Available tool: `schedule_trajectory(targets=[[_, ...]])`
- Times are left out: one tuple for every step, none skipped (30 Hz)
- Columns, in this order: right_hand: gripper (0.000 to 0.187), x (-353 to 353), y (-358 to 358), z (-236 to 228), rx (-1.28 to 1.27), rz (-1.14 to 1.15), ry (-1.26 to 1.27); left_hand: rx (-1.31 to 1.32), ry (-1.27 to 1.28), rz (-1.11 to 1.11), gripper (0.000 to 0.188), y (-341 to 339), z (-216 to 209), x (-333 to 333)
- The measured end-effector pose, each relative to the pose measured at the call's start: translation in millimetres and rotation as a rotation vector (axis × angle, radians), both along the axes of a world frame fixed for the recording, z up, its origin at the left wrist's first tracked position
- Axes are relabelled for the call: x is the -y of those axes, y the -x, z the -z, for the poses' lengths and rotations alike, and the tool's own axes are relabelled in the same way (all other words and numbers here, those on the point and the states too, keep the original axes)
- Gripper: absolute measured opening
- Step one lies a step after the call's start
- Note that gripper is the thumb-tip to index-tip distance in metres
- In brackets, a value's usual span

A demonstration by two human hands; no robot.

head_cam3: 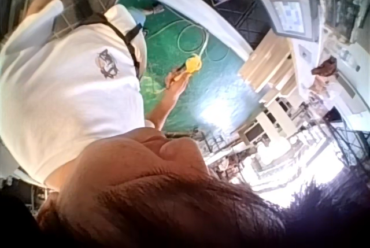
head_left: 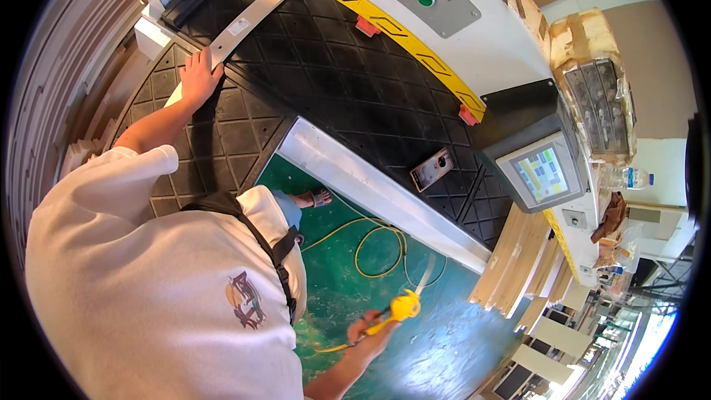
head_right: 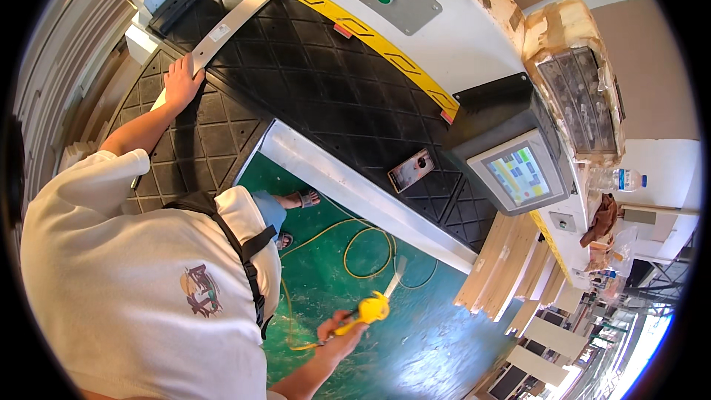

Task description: The person uses a handheld air blower to clean dust from wood panels, then moves the panels between different sections of a workshop table.

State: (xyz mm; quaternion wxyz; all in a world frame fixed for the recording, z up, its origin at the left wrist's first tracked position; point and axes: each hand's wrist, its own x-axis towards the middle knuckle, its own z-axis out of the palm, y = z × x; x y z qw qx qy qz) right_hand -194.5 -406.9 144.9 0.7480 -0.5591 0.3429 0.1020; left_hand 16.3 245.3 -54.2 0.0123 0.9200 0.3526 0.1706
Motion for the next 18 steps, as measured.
schedule_trajectory(targets=[[0.069,3.4,1.0,0.5,-0.001,0.005,-0.001,-0.008,0.005,-0.007,0.065,-0.5,-0.6,1.0],[0.066,-2.0,-1.7,-5.1,-0.049,0.056,0.046,-0.017,0.006,-0.013,0.065,-0.9,-2.2,0.9],[0.064,-8.1,-4.4,-11.4,-0.096,0.105,0.094,-0.017,0.002,-0.008,0.065,-0.3,-2.0,0.0],[0.064,-12.8,-5.8,-16.8,-0.096,0.108,0.090,-0.009,-0.004,-0.009,0.065,1.4,-0.1,-1.4],[0.061,-18.1,-6.0,-23.3,-0.016,-0.305,0.078,-0.001,-0.009,-0.007,0.064,2.2,0.9,-2.2],[0.058,-26.9,-9.5,-33.3,0.068,-0.719,0.064,-0.001,-0.012,-0.002,0.064,1.8,0.2,-1.5],[0.054,-39.0,-12.1,-45.1,-0.062,-0.766,0.048,0.001,-0.014,-0.002,0.064,1.7,-0.4,-0.8],[0.054,-41.5,-12.9,-44.0,-0.062,-0.763,0.052,0.004,-0.009,-0.003,0.064,1.2,0.8,2.1],[0.055,-42.9,-13.2,-40.7,-0.048,-0.796,0.062,0.005,-0.005,-0.002,0.064,0.4,0.9,2.3],[0.059,-43.8,-12.3,-35.6,-0.034,-0.829,0.072,-0.009,-0.003,-0.003,0.064,-0.4,-1.0,0.1],[0.056,-48.1,-11.6,-30.2,-0.037,-0.836,0.102,-0.023,0.002,-0.008,0.064,-0.8,-2.9,-0.9],[0.056,-46.4,-13.0,-32.3,-0.039,-0.838,0.109,-0.034,0.015,-0.018,0.065,-1.8,-7.9,-2.1],[0.055,-44.5,-14.5,-34.5,-0.052,-0.923,0.126,-0.026,0.016,-0.017,0.064,-1.3,-4.5,-2.4],[0.054,-42.8,-15.6,-36.9,-0.065,-1.007,0.142,-0.018,0.016,-0.017,0.064,-0.3,-0.9,-2.6],[0.052,-43.2,-12.8,-43.5,-0.012,-0.928,0.325,-0.017,0.022,-0.018,0.064,-0.8,1.8,-0.9],[0.052,-46.6,-16.8,-49.2,-0.012,-0.929,0.325,-0.008,0.010,-0.014,0.063,0.0,2.2,-1.9],[0.044,-48.3,-21.3,-54.0,0.045,-0.757,0.470,-0.001,-0.001,-0.008,0.062,0.9,3.6,-1.9],[0.038,-48.9,-24.3,-58.8,0.102,-0.580,0.610,-0.004,0.001,-0.008,0.062,1.1,4.6,-2.4]])
